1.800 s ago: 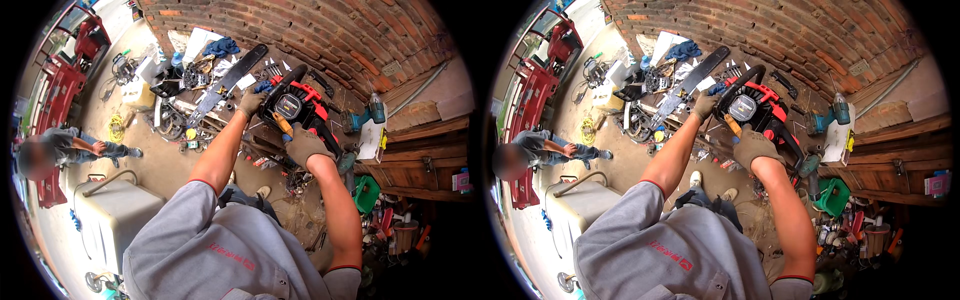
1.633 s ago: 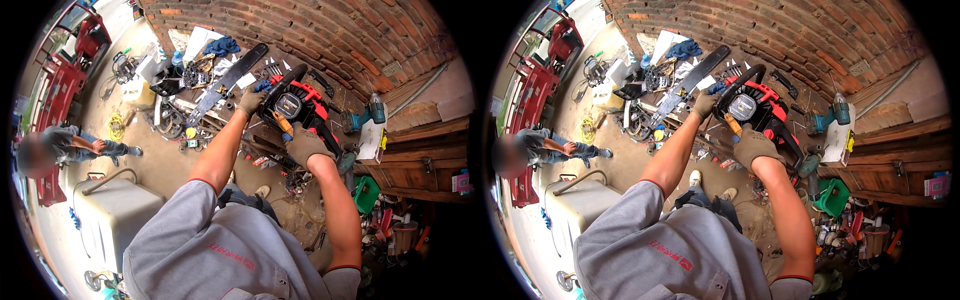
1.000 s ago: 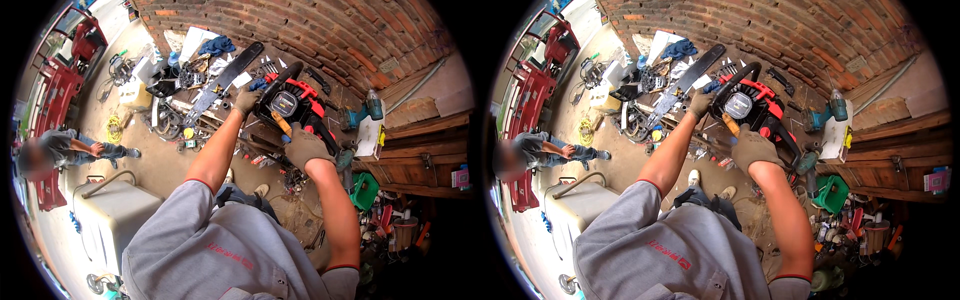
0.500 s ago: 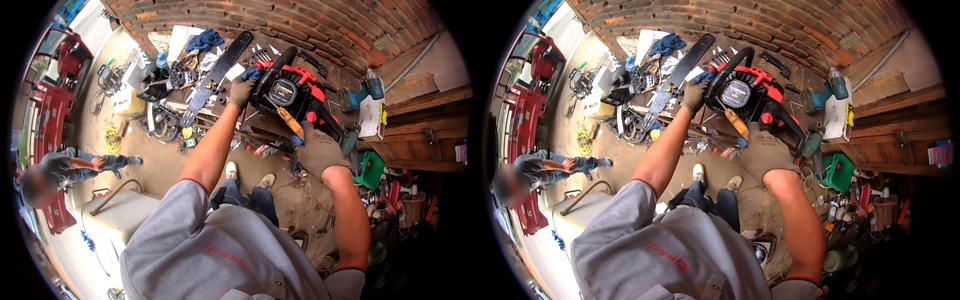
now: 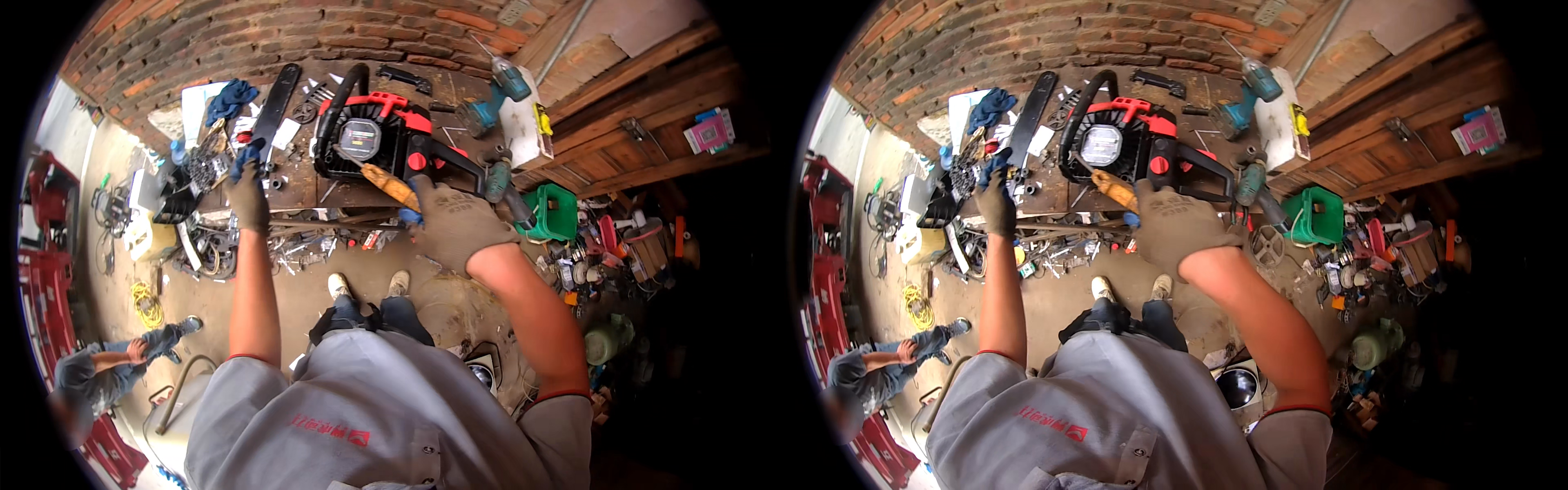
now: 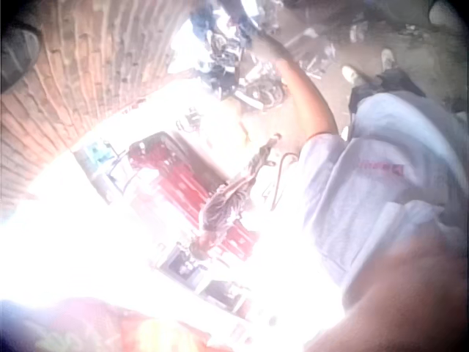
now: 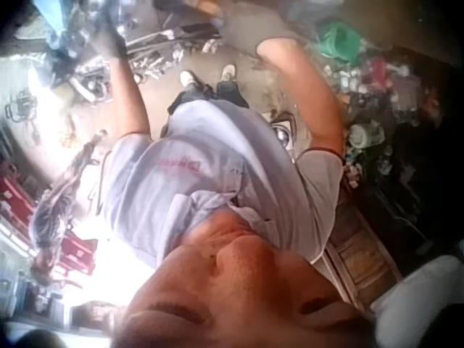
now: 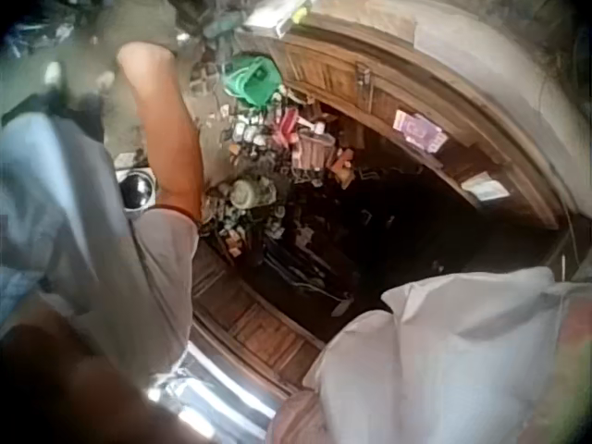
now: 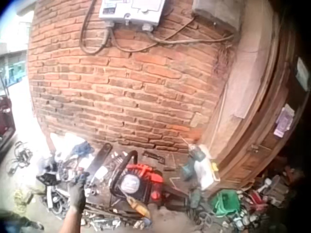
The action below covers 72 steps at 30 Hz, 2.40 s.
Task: The person disassembles a red chainsaw on a cluttered workbench, removing the chain and bar. They use a cordless drill to work on the engine housing and handle various small components and tools. The person wipes parts with a blue cloth and reassembles the chainsaw, securing the bar and chain back onto the unit.
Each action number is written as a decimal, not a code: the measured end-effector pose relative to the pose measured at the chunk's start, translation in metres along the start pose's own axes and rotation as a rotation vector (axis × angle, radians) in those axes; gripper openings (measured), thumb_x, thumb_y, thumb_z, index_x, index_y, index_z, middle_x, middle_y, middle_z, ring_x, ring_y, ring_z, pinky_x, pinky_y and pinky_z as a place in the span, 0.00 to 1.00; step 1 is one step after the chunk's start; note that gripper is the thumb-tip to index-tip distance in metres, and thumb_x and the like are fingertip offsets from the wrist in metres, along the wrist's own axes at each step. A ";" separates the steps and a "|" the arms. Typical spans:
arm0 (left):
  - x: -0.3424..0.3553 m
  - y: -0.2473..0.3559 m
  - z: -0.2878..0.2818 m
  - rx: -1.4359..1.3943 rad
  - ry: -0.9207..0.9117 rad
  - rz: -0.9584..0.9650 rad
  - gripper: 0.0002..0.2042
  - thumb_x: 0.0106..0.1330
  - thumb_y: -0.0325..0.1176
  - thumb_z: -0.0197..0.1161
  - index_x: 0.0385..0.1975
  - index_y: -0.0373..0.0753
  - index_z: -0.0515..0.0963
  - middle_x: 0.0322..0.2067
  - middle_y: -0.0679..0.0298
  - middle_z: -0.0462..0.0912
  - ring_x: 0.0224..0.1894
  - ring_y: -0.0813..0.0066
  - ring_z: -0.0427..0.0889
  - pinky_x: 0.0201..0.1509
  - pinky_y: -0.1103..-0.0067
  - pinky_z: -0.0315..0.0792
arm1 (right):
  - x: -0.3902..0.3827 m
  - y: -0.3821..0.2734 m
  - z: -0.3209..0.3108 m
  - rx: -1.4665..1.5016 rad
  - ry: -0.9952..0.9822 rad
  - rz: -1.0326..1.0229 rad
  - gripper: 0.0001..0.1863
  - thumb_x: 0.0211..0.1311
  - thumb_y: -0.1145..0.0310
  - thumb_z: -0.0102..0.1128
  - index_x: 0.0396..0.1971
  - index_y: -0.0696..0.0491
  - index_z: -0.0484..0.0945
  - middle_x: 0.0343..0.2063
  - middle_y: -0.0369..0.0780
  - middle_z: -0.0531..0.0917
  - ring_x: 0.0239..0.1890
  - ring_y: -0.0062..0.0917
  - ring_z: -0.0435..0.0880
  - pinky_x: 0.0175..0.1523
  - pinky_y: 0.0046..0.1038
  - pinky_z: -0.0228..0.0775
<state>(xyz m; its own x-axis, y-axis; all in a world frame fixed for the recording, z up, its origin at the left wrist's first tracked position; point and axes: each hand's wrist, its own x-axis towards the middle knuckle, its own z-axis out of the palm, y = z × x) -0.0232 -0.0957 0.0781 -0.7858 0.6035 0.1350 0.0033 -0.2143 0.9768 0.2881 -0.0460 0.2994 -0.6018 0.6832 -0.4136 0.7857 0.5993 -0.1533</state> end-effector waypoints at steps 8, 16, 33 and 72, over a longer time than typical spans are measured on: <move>-0.001 0.026 -0.006 0.115 -0.018 -0.002 0.12 0.69 0.24 0.53 0.46 0.31 0.82 0.42 0.58 0.86 0.45 0.70 0.82 0.52 0.75 0.72 | 0.008 -0.010 -0.007 0.056 0.026 -0.010 0.31 0.64 0.56 0.55 0.62 0.57 0.63 0.46 0.55 0.80 0.51 0.48 0.80 0.55 0.45 0.71; -0.009 0.048 -0.014 0.056 0.039 -0.059 0.15 0.68 0.26 0.53 0.49 0.25 0.80 0.43 0.61 0.86 0.44 0.78 0.82 0.50 0.82 0.74 | -0.025 0.033 0.021 0.298 0.097 0.076 0.28 0.63 0.52 0.59 0.59 0.51 0.69 0.45 0.52 0.82 0.50 0.50 0.80 0.53 0.45 0.71; -0.023 0.001 -0.015 0.082 0.098 -0.187 0.11 0.68 0.27 0.60 0.46 0.30 0.80 0.39 0.65 0.83 0.41 0.78 0.79 0.49 0.82 0.72 | -0.042 0.241 0.029 0.672 0.528 0.568 0.27 0.62 0.69 0.61 0.61 0.55 0.69 0.33 0.37 0.81 0.24 0.16 0.78 0.27 0.22 0.71; -0.083 0.066 0.075 -0.179 0.154 -0.318 0.15 0.71 0.29 0.55 0.52 0.27 0.77 0.47 0.55 0.84 0.52 0.71 0.81 0.62 0.75 0.71 | 0.220 0.366 -0.080 1.082 1.085 0.022 0.26 0.73 0.58 0.49 0.61 0.61 0.71 0.57 0.45 0.78 0.57 0.31 0.77 0.63 0.32 0.67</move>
<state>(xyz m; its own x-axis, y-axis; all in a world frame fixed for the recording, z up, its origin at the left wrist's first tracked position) 0.0892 -0.1023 0.1436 -0.8137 0.5421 -0.2098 -0.3526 -0.1734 0.9196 0.4312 0.3572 0.2244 -0.0219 0.9415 0.3362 0.2307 0.3320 -0.9146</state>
